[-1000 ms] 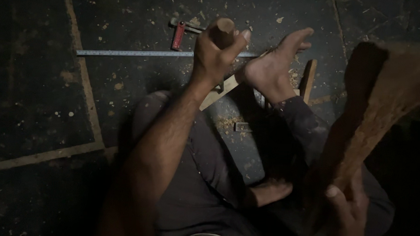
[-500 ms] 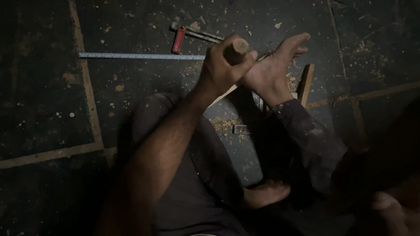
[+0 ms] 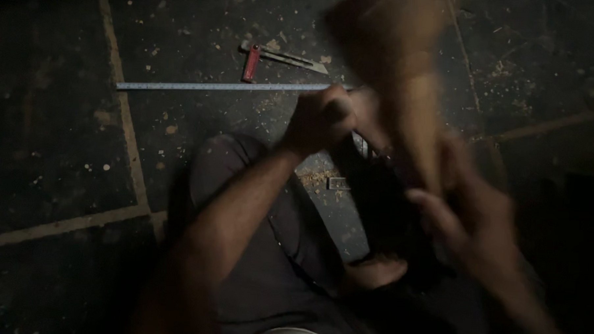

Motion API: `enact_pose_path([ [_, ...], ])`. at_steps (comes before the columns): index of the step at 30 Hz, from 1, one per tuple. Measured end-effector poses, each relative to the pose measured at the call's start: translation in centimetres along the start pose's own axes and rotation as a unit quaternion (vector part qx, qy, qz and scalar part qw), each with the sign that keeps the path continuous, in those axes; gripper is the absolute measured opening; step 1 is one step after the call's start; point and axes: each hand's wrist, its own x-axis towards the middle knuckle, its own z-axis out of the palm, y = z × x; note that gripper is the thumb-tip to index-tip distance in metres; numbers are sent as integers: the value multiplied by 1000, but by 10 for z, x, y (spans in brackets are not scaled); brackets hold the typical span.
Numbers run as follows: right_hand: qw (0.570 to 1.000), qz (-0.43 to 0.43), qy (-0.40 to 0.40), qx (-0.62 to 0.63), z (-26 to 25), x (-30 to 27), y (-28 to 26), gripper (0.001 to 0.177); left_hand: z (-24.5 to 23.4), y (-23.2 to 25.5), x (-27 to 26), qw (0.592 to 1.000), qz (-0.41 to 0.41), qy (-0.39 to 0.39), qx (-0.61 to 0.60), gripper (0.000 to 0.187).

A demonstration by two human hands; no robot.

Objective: The person carves a piece of wood using a mallet and a hand tool. They use their bare feet to stabilize the wood on the tiled floor as they work.

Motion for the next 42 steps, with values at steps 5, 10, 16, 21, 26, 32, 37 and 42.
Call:
enact_pose_path([
  [5, 977, -74, 173, -102, 104, 170, 113, 141, -23, 11, 0, 969, -17, 136, -206, 22],
  [10, 972, -100, 187, -102, 109, 179, 115, 142, -16, 5, -2, 967, -27, 122, -220, 18],
  [16, 999, 52, 7, 1, 17, -12, 41, 84, -1, -6, 3, 989, -38, 86, -115, 19],
  [21, 979, -100, 160, -76, 105, 161, 101, 134, -17, 6, -2, 966, -28, 131, -221, 20],
  [26, 974, -96, 159, -129, 96, 165, 89, 130, -15, 5, 0, 968, -38, 128, -212, 20],
  [32, 989, 129, -8, -74, 21, -8, -5, 81, -6, -2, -2, 984, -79, 51, -150, 14],
  [37, 940, 271, 67, 195, 35, -33, 16, 75, -19, 12, -4, 965, -74, 123, -219, 19],
  [42, 876, 393, 101, 260, 36, -59, 29, 68, -20, 25, 6, 968, -96, 116, -198, 20],
])
